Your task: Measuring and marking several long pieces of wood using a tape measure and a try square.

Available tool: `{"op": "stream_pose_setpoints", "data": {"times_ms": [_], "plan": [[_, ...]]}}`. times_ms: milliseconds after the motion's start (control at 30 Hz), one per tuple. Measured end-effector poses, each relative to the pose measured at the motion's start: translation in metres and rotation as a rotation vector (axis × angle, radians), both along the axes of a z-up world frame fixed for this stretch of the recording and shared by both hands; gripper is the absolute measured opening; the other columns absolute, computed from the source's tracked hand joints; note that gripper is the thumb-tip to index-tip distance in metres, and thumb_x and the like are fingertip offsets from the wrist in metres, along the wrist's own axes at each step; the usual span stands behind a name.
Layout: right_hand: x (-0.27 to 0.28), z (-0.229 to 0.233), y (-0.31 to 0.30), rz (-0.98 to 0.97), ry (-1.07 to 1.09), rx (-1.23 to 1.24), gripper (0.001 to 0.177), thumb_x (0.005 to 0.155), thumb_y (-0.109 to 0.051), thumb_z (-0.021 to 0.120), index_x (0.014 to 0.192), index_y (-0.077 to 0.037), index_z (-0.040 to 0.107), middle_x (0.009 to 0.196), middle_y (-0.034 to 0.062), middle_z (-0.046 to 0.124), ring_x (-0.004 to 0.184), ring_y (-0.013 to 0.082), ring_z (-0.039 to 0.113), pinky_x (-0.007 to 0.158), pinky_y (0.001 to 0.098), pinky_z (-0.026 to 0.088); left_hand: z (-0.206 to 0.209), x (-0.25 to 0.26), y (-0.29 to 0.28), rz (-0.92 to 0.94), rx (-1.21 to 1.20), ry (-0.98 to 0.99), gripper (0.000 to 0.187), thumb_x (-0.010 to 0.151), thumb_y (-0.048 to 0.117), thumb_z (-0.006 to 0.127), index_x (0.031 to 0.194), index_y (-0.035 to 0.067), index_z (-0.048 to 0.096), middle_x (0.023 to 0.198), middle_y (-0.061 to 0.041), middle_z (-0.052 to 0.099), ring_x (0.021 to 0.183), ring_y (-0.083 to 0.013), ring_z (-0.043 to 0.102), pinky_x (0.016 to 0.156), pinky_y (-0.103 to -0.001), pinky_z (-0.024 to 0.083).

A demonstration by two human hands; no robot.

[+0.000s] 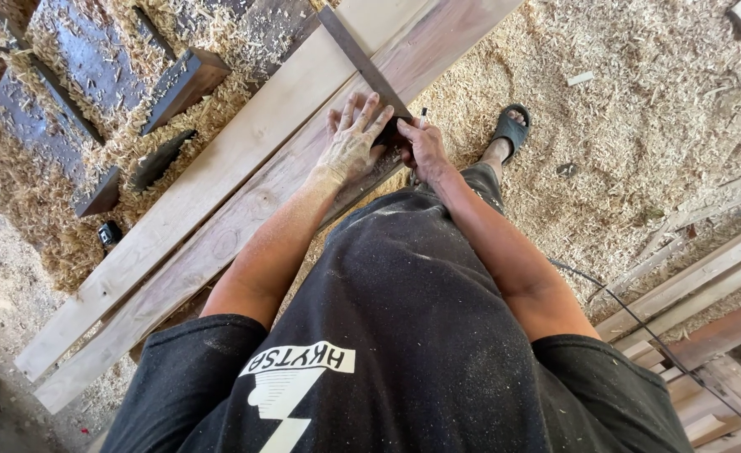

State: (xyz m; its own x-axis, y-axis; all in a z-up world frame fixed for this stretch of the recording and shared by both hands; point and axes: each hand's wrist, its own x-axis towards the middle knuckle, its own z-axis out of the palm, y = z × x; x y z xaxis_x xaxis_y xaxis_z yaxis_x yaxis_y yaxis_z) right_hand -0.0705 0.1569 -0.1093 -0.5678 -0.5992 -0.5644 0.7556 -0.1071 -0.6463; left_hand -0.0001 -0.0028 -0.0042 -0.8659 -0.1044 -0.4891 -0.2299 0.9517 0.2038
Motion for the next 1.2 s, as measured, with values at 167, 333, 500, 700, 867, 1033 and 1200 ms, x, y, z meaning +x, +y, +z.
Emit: {"op": "stream_pose_setpoints", "data": {"times_ms": [167, 333, 500, 700, 867, 1033, 1200], "plan": [[-0.002, 0.013, -0.002, -0.003, -0.015, 0.048, 0.016, 0.100, -0.023, 0.070, 0.099, -0.008, 0.073, 0.070, -0.0005, 0.071, 0.039, 0.0037, 0.048, 0.031, 0.0186, 0.034, -0.006, 0.001, -0.002, 0.000, 0.005, 0.011, 0.074, 0.098, 0.038, 0.066, 0.162, 0.039, 0.027, 0.173, 0.002, 0.009, 0.159, -0.0327, -0.002, 0.124, -0.068, -0.001], [-0.002, -0.013, -0.001, 0.013, 0.023, 0.009, 0.019, 0.102, -0.025, 0.070, 0.099, -0.007, 0.074, 0.076, 0.0074, 0.071, 0.042, 0.0059, 0.053, 0.032, 0.0206, 0.037, -0.004, -0.002, 0.000, 0.004, 0.014, 0.006, 0.071, 0.101, 0.028, 0.064, 0.162, 0.035, 0.028, 0.173, -0.002, 0.010, 0.158, -0.0358, -0.001, 0.122, -0.072, 0.001], [-0.036, 0.042, 0.018, 0.258, 0.347, 0.391, 0.066, 0.109, -0.053, 0.046, 0.080, -0.001, 0.072, 0.088, 0.0013, 0.079, 0.042, 0.0052, 0.052, 0.031, 0.0204, 0.034, -0.004, -0.006, 0.004, -0.004, 0.004, 0.008, 0.081, 0.093, 0.013, 0.065, 0.163, 0.029, 0.028, 0.173, -0.006, 0.009, 0.156, -0.0395, -0.002, 0.120, -0.074, 0.002], [-0.068, 0.060, 0.002, 0.111, 0.593, 0.415, 0.061, 0.106, -0.055, 0.048, 0.100, -0.003, 0.080, 0.074, 0.0160, 0.071, 0.051, 0.0121, 0.063, 0.043, 0.0261, 0.052, 0.005, -0.007, 0.007, 0.085, 0.061, 0.029, 0.081, 0.090, 0.013, 0.067, 0.161, 0.028, 0.032, 0.172, -0.005, 0.011, 0.157, -0.0396, 0.002, 0.119, -0.076, 0.002], [-0.078, 0.046, -0.028, 0.133, 0.752, 0.245, 0.037, 0.103, -0.033, 0.066, 0.116, 0.000, 0.076, 0.086, 0.0121, 0.078, 0.069, 0.0125, 0.075, 0.059, 0.0239, 0.065, -0.004, -0.002, 0.005, 0.104, 0.057, 0.064, 0.083, 0.088, 0.012, 0.067, 0.161, 0.029, 0.032, 0.172, -0.006, 0.012, 0.156, -0.0407, 0.003, 0.117, -0.079, 0.001], [-0.085, 0.038, -0.037, 0.237, 0.804, 0.345, 0.032, 0.103, -0.026, 0.063, 0.119, -0.001, 0.073, 0.086, 0.0128, 0.078, 0.070, 0.0127, 0.076, 0.056, 0.0224, 0.065, -0.008, -0.002, 0.004, 0.089, 0.063, 0.053, 0.087, 0.086, 0.014, 0.068, 0.161, 0.031, 0.029, 0.172, -0.004, 0.011, 0.156, -0.0400, 0.000, 0.116, -0.080, -0.003], [-0.088, 0.045, -0.036, 0.337, 0.880, 0.453, 0.024, 0.102, -0.020, 0.061, 0.108, -0.001, 0.075, 0.082, 0.0118, 0.075, 0.062, 0.0124, 0.066, 0.047, 0.0228, 0.054, -0.025, 0.000, 0.002, 0.100, 0.068, 0.075, 0.087, 0.086, 0.014, 0.070, 0.161, 0.033, 0.030, 0.172, -0.003, 0.011, 0.157, -0.0401, 0.000, 0.114, -0.082, -0.004]]}}
